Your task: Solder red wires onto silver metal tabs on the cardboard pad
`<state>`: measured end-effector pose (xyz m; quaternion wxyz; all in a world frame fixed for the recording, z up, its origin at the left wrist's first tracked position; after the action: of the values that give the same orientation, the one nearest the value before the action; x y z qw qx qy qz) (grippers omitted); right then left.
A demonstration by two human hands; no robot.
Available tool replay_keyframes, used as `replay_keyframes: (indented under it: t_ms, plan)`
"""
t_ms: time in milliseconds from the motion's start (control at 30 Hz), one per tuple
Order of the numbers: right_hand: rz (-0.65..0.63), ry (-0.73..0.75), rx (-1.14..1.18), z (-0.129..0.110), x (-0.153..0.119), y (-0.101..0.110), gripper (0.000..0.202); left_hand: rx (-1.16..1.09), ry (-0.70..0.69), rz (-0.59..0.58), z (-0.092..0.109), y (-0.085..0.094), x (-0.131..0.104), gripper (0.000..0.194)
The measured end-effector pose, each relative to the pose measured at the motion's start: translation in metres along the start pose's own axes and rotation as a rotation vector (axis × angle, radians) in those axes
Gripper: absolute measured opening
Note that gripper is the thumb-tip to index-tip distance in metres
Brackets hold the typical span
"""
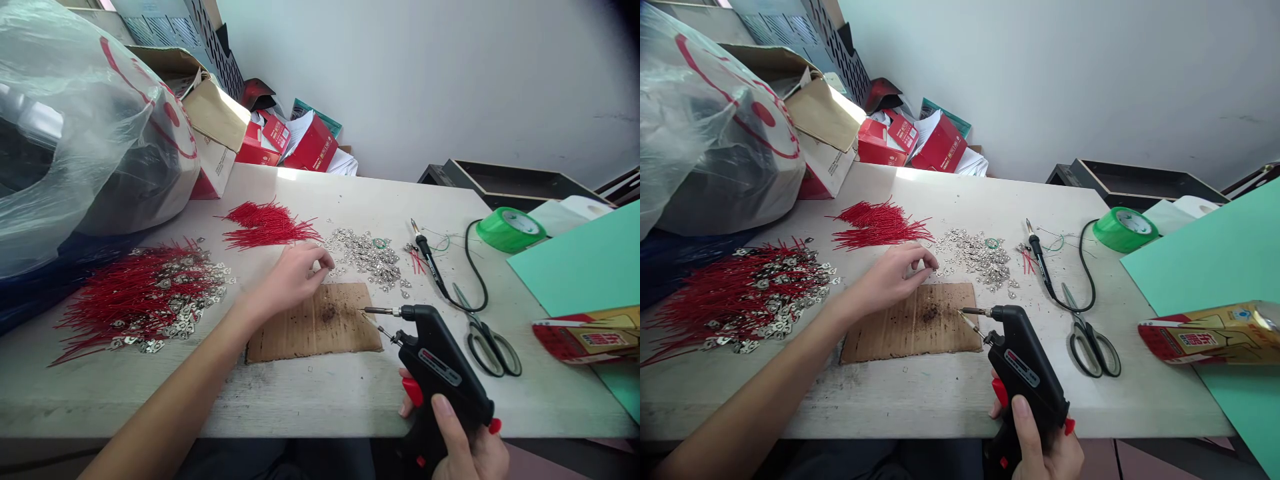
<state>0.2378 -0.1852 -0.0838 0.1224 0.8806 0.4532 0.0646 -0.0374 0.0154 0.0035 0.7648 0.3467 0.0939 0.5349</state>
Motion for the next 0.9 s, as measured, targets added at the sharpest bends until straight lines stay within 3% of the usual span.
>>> replay_keyframes:
  t_ms: [167,333,567,733,900]
  plan:
    - [0.036,-0.012,0.058,0.001,-0.003,-0.001,0.035,-0.039,0.019,-0.036,0.006,-0.002,-0.002,0.014]
    - [0.176,-0.017,0.283,-0.022,-0.001,-0.001,0.025,-0.158,0.069,-0.101,0.014,-0.006,-0.007,0.013]
    - [0.112,0.011,0.257,-0.04,0.013,-0.001,0.031,-0.288,0.078,-0.271,0.026,-0.031,-0.015,0.009]
    - [0.071,0.023,0.23,-0.034,0.012,0.0,0.032,-0.119,-0.043,-0.274,0.037,-0.042,-0.014,0.011]
    - [0.078,-0.004,0.238,-0.03,0.012,0.001,0.032,-0.08,-0.059,-0.264,0.038,-0.047,-0.015,0.014]
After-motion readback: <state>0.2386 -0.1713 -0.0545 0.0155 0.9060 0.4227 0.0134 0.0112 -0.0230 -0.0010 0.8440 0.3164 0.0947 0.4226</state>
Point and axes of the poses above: each hand's wrist, its own x-axis towards the middle knuckle, its own y-axis out of the back of the hand, z = x × y, the point moved 8 cm from there along x, towards the middle knuckle, and after that the axes turned 10 degrees about -x, right-handed, at the moved point
